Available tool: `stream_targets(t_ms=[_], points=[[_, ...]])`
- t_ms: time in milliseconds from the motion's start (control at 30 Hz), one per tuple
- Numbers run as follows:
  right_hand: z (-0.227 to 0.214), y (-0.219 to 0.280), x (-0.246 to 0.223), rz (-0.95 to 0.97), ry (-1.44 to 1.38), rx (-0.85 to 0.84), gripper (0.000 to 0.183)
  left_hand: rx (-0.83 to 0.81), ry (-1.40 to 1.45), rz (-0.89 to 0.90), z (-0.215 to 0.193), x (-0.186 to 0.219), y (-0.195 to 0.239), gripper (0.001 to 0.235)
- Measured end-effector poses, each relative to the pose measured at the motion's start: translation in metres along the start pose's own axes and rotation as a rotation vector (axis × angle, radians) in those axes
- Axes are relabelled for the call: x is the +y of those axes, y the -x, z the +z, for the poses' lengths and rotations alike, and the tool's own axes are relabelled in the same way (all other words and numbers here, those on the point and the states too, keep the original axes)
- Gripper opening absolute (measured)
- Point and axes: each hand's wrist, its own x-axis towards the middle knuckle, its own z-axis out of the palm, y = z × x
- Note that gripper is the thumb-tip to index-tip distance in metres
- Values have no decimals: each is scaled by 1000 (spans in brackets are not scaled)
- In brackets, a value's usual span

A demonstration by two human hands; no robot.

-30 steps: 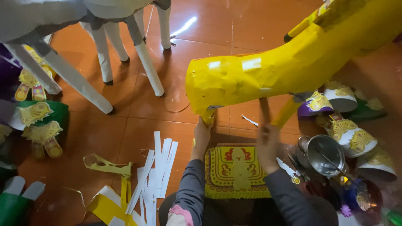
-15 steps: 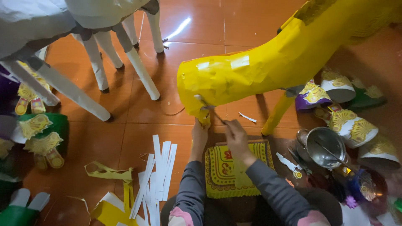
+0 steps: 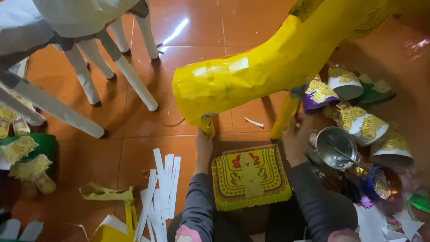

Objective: Decorate and assemble paper-mache horse models using glue and paper strips.

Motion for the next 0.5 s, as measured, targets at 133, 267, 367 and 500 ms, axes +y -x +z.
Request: stream_targets(t_ms=[133, 267, 367, 500], points=[[-29, 12, 20, 20, -77, -129, 24, 0, 54, -62, 1, 0, 2, 55], [-115, 41, 124, -37, 121, -128, 28, 47, -96, 1, 14, -32, -4, 73], [-199, 69, 156, 127, 599, -170, 25, 103, -260, -36, 31, -50, -9, 56], [-258, 75, 170, 496, 1258, -520, 42, -65, -872, 71, 85, -78, -13, 31]])
